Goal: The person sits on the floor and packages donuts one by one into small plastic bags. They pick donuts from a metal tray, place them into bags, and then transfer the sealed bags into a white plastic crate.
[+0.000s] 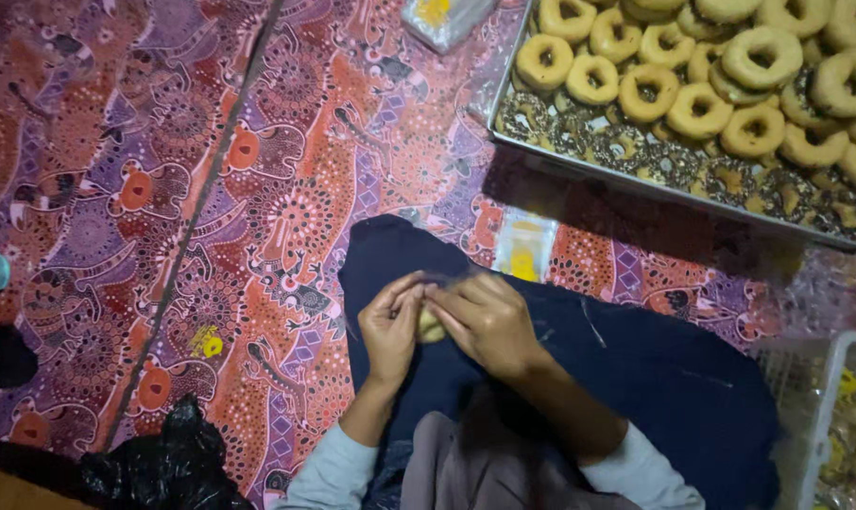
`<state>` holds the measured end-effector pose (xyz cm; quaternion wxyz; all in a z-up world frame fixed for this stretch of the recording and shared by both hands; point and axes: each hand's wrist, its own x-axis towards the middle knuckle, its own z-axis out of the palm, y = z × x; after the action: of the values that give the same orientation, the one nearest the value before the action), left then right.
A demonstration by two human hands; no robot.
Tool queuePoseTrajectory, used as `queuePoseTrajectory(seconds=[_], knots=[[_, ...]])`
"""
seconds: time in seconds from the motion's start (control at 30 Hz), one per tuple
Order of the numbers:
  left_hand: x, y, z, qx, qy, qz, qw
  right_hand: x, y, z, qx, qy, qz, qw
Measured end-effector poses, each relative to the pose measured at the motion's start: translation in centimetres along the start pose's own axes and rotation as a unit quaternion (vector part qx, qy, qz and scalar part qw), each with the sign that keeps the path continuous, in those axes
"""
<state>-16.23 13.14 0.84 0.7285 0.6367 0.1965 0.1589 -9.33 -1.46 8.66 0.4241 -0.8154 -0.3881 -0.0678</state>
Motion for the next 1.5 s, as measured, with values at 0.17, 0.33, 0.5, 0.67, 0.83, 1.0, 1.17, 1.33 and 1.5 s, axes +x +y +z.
queuePoseTrajectory(seconds=[0.17, 0.33, 0.5, 0.67, 0.83, 1.0, 1.17, 1.33, 1.5], knots=[[-0.2, 0.9, 0.8, 0.158, -0.033, 0.036, 0.986, 1.0, 2.6, 0.4, 0.03, -0.02, -0.022, 0.999], [-0.9, 2.2, 1.0, 0.159, -0.001, 0.109, 0.981, 0.1, 6.8, 0.0, 0.062, -0.054, 0.271, 0.959], [-0.3, 4.3, 2.4, 0.049, 0.099, 0.098, 0.989, -3.6, 8.4, 1.3, 0.308, -0.129, 0.318, 0.887], [-1.3, 4.2, 3.0, 0.293, 0.017, 0.295, 0.909, -7.4, 7.8, 6.0, 0.553, -0.084, 0.334, 0.759], [0.3, 1.6, -1.5, 0.088, 0.068, -0.074, 0.991, -6.6, 8.0, 8.4, 0.546, -0.097, 0.403, 0.728], [0.0, -0.3, -2.6, 0.107, 0.0, -0.092, 0.99, -4.8, 7.3, 7.7, 0.424, 0.019, 0.35, 0.835], [1.1, 1.5, 0.4, -0.036, 0.078, 0.026, 0.996, -3.3, 7.1, 6.3, 0.17, 0.201, 0.191, 0.946], [1.9, 2.6, 1.3, 0.166, 0.072, 0.1, 0.978, -3.6, 8.4, 7.1, 0.174, 0.102, 0.268, 0.942], [1.7, -1.3, 3.1, 0.343, -0.01, 0.158, 0.926, -8.5, 14.7, 9.2, 0.234, 0.076, 0.367, 0.897]])
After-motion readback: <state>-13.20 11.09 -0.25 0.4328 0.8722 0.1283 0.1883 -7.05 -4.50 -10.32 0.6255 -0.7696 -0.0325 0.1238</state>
